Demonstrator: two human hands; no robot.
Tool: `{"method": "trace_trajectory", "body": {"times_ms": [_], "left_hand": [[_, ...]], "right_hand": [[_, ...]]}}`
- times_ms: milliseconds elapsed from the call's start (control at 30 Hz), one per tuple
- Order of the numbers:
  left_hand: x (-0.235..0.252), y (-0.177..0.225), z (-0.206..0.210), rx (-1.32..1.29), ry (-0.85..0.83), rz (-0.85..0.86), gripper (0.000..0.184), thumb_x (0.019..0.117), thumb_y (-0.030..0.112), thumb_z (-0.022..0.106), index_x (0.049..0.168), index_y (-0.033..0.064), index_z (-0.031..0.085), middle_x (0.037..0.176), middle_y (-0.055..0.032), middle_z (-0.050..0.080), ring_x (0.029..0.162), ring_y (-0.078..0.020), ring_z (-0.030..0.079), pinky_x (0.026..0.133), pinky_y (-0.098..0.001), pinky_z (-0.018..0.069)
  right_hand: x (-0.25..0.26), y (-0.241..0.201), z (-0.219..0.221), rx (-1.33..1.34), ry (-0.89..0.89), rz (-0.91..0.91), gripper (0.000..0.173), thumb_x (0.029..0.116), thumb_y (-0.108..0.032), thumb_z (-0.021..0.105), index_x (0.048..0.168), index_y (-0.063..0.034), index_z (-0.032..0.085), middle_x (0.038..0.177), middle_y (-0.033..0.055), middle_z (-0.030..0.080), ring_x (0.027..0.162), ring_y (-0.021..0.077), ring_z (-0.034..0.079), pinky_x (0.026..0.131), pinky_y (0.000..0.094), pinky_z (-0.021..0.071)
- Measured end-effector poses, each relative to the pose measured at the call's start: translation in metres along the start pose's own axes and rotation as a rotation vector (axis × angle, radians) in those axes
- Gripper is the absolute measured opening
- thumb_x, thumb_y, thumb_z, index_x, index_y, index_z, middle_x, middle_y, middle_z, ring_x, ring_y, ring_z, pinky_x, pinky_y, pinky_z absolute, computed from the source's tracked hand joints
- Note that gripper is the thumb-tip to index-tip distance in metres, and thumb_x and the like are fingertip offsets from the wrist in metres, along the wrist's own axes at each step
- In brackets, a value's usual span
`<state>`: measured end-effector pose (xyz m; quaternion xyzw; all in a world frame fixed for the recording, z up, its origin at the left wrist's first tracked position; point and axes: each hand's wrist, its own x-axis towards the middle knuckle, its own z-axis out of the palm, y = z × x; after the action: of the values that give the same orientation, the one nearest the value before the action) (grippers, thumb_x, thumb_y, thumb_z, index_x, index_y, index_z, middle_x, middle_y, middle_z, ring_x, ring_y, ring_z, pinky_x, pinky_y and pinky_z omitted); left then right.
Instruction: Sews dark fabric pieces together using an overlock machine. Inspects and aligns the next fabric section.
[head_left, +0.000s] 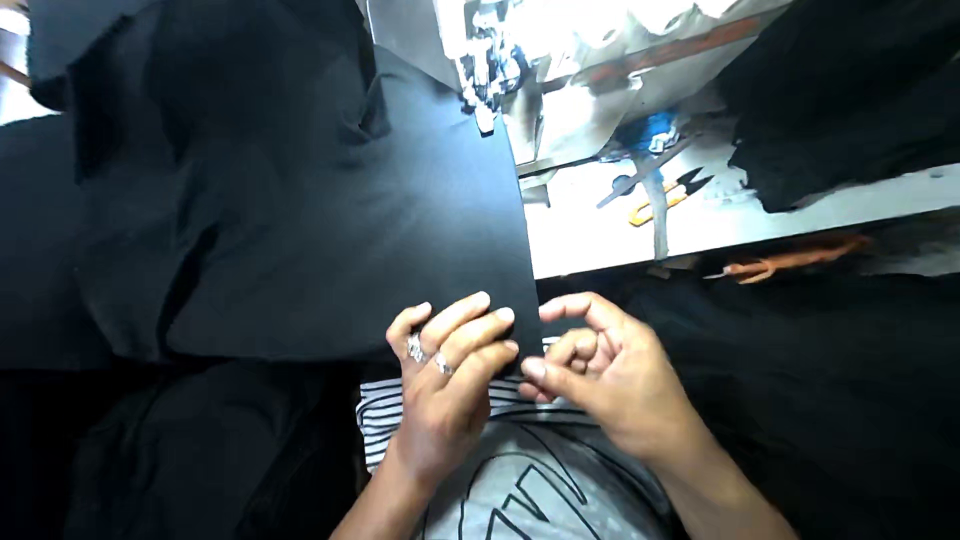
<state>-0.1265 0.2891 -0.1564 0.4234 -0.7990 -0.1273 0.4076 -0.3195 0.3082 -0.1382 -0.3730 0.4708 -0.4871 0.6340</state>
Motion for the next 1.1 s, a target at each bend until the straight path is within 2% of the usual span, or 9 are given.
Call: {"method": "trace_trajectory", "body": {"times_ms": [167,267,400,533,667,733,867,1000,1100], "left_hand": [[0.003,-0.024,0.013,-0.027,-0.024,-0.064,0.020,0.1017,0.009,0.054,0.101,0.0193,0.071,0.121,0.0031,0.074,0.131,-0.0142,0.058,0.119,-0.0472,0.0257],[0.020,-0.033,0.016,-0.024,0.004,-0.055,0.019,0.1023,0.010,0.055,0.103,0.0197,0.072,0.121,0.0027,0.075,0.130,-0.0138,0.059,0.119,-0.0476,0.0251],[0.044,-0.044,0.019,0.002,0.059,-0.038,0.019,0.1015,0.011,0.059,0.102,0.0204,0.075,0.116,0.0023,0.077,0.126,-0.0139,0.063,0.117,-0.0492,0.0275],[0.069,-0.057,0.018,0.020,0.090,0.005,0.020,0.0990,0.008,0.060,0.099,0.0179,0.078,0.115,-0.0002,0.078,0.127,-0.0169,0.063,0.120,-0.0532,0.0264],[0.102,-0.066,0.016,0.033,0.094,0.024,0.022,0.0952,0.001,0.062,0.097,0.0121,0.080,0.114,-0.0058,0.078,0.125,-0.0217,0.066,0.121,-0.0583,0.0259],[0.116,-0.072,0.013,0.049,0.067,0.021,0.025,0.0954,0.000,0.059,0.102,0.0095,0.081,0.118,-0.0076,0.077,0.127,-0.0230,0.065,0.123,-0.0597,0.0250],[0.141,-0.080,0.008,0.067,-0.004,-0.035,0.036,0.0974,-0.001,0.049,0.116,0.0073,0.078,0.130,-0.0060,0.072,0.136,-0.0223,0.058,0.124,-0.0540,0.0282],[0.151,-0.081,0.002,0.091,-0.038,-0.086,0.039,0.1006,-0.002,0.046,0.128,0.0042,0.072,0.139,-0.0075,0.066,0.143,-0.0250,0.049,0.123,-0.0391,0.0350],[0.142,-0.072,-0.005,0.185,-0.067,-0.153,0.046,0.1000,-0.002,0.041,0.136,0.0075,0.068,0.150,-0.0070,0.057,0.148,-0.0253,0.042,0.124,-0.0403,0.0321]], "right_hand": [[0.019,0.021,0.003,0.071,0.063,0.001,0.044,0.0821,0.007,0.078,0.116,-0.0058,0.055,0.077,0.0058,0.074,0.066,0.0190,0.075,0.064,0.0306,0.0667],[0.035,0.014,0.003,0.058,0.123,-0.042,0.037,0.0818,0.004,0.080,0.105,-0.0079,0.054,0.079,0.0032,0.072,0.066,0.0162,0.075,0.063,0.0305,0.0668],[0.058,0.003,0.004,0.003,0.164,-0.138,0.033,0.0822,0.002,0.080,0.100,-0.0074,0.054,0.081,0.0018,0.071,0.067,0.0142,0.074,0.061,0.0289,0.0668],[0.084,-0.010,0.004,-0.056,0.134,-0.258,0.026,0.0855,0.003,0.078,0.100,-0.0054,0.057,0.086,0.0037,0.071,0.070,0.0146,0.074,0.063,0.0273,0.0669],[0.112,-0.024,0.001,-0.237,0.104,-0.374,0.024,0.0873,0.004,0.074,0.111,-0.0016,0.074,0.090,0.0038,0.076,0.072,0.0132,0.074,0.065,0.0258,0.0662],[0.126,-0.030,0.000,-0.364,0.116,-0.441,0.024,0.0888,-0.001,0.076,0.113,-0.0031,0.076,0.093,0.0013,0.077,0.074,0.0101,0.074,0.065,0.0237,0.0660],[0.137,-0.035,0.003,-0.402,0.153,-0.481,0.029,0.0896,-0.004,0.076,0.118,-0.0018,0.073,0.081,-0.0021,0.074,0.065,0.0068,0.071,0.057,0.0208,0.0628],[0.125,-0.029,0.002,-0.332,0.145,-0.439,0.030,0.0905,-0.001,0.074,0.121,0.0000,0.070,0.082,0.0021,0.075,0.068,0.0138,0.074,0.061,0.0274,0.0662],[0.114,-0.022,-0.001,-0.252,0.099,-0.417,0.022,0.0913,0.000,0.072,0.113,-0.0010,0.072,0.083,0.0051,0.075,0.068,0.0167,0.074,0.061,0.0294,0.0665]]}}
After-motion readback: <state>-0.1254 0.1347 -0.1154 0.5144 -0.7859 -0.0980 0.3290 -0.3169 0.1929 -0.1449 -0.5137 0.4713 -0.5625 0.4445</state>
